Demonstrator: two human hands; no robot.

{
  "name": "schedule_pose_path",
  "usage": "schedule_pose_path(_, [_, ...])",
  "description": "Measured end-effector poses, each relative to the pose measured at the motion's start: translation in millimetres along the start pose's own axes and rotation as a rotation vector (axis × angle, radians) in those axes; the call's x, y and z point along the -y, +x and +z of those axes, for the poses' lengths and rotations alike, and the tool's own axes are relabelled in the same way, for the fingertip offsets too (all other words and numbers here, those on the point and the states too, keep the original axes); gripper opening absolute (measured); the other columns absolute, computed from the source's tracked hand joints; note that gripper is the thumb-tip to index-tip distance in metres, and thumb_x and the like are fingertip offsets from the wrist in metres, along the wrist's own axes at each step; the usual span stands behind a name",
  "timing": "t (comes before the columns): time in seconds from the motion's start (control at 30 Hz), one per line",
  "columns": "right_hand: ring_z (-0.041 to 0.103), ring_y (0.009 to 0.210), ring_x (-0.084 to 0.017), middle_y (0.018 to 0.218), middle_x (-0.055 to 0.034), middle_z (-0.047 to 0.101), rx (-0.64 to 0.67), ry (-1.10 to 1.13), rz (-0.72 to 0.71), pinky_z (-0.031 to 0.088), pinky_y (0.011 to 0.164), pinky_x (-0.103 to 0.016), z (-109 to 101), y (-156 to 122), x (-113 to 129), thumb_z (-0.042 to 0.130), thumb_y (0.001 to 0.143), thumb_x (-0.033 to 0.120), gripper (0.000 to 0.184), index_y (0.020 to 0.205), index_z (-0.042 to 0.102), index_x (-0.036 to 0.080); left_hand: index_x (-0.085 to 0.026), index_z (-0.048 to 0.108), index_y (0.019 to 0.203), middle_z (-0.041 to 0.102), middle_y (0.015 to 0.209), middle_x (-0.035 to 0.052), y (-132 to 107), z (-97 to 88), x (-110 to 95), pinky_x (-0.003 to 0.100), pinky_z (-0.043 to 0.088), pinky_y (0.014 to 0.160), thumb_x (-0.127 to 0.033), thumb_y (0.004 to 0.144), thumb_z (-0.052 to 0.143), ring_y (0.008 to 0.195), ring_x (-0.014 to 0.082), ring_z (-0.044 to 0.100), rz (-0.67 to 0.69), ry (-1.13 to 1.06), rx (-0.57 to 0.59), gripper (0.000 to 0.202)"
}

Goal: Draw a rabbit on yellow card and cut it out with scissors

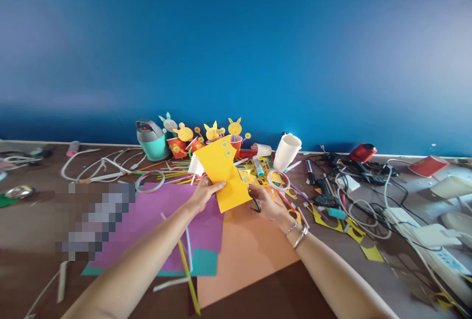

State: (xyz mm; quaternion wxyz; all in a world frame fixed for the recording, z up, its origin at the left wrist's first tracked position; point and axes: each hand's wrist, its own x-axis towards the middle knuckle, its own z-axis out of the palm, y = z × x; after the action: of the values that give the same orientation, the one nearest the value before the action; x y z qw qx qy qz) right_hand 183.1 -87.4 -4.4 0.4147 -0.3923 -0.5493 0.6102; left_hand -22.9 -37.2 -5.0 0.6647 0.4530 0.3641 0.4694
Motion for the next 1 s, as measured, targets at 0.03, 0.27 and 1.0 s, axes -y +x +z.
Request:
schedule_pose_path(0.03, [0.036,0.052,-0.005,0.073,0.0032,0.056,-0.001,0.015,0.005,0.027,0.044,-0.018,0.6,-0.1,1.4,0.055,0.058,0.010,0.027,0.082,0.059,0.019,-0.016,0.071,0.096,0.073,0.107,0.0104,0.1,-0.1,0.3,0.039,0.054,0.082,-0.033,0.058,0.085,0.098,0.0310,0.068,-0.002,0.000,0.000,0.044])
schedule_pose_path(0.27, [0.038,0.050,-0.005,0.077,0.0021,0.061,0.026,0.020,0.004,0.033,0.044,-0.018,1.9,0.3,3.2,0.057,0.059,0.011,0.036,0.094,0.062,0.020,-0.015,0.072,0.097,0.074,0.104,0.0107,0.0,-0.5,1.6,0.039,0.054,0.083,-0.033,0.060,0.083,0.097,0.0305,0.068,-0.004,0.019,0.033,0.043])
schedule_pose_path(1.0, [0.044,0.053,-0.008,0.081,-0.0012,0.066,0.018,0.031,-0.050,0.027,0.046,-0.019,1.5,2.4,0.6,0.062,0.063,0.017,0.037,0.099,0.064,0.021,-0.015,0.071,0.100,0.073,0.107,0.0111,-0.1,-2.0,3.7,0.039,0.054,0.082,-0.031,0.063,0.081,0.094,0.0290,0.069,-0.023,0.006,0.074,0.042])
